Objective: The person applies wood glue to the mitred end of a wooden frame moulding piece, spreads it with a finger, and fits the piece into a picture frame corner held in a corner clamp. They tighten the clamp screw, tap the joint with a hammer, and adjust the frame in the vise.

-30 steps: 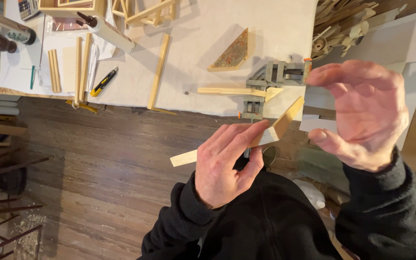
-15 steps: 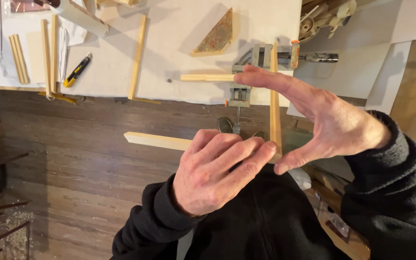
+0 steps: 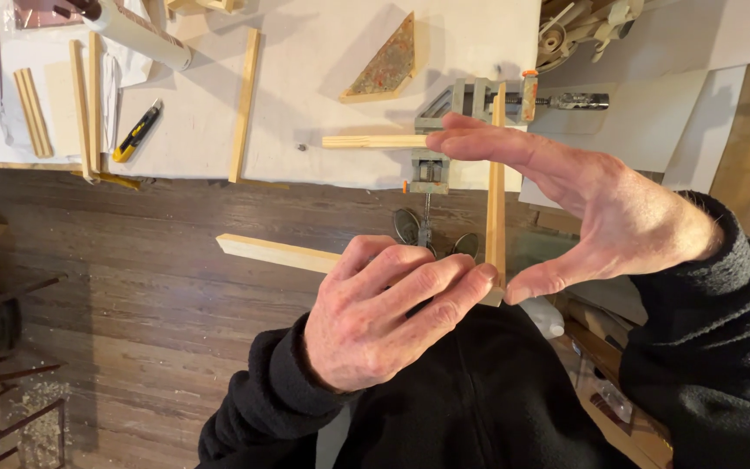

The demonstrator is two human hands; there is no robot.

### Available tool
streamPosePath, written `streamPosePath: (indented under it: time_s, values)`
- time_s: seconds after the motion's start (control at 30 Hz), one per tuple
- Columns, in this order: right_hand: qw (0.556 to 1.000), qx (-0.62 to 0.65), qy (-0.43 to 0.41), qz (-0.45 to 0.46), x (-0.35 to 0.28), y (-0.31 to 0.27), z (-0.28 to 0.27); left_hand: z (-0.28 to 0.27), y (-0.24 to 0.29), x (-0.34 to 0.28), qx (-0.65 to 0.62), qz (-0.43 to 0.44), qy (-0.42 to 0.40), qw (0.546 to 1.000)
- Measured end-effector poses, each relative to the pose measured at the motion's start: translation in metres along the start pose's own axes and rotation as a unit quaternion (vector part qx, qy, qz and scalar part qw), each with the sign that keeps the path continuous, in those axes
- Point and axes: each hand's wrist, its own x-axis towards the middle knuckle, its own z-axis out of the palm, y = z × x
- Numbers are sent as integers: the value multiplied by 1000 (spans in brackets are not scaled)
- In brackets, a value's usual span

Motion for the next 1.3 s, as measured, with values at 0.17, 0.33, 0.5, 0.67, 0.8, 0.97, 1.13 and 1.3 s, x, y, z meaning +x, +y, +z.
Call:
streamPosePath:
  time_s: [0.17,0.33,0.5,0.67,0.8,0.97,1.13,1.3]
  values:
    - [998,4,-1,-56,-4,1,-1,1,-3,2,-5,-3,1,1000]
    - [997,-41,-3,-65,-1,-6,6,2,-6,3,-18,-3,-10,1000]
    - [999,-38,-20,-18,4,-4,6,1,-7,-1,-8,10,-14,1000]
    - [999,36,-24,-14,4,-1,0,-2,-9,-5,4,10,-9,1000]
    - [993,89,63,-37,-15,10,-2,0,-15,-12,-10,-30,4,999]
    - [972,-157,126,-124,-24,36,24,2,-21,-23,-42,-105,16,993]
    - [917,-286,103,-259,-4,21,36,-1,-23,-25,-119,-140,1,983]
    - [897,-317,80,-297,2,13,39,-1,-21,-33,-159,-146,24,976]
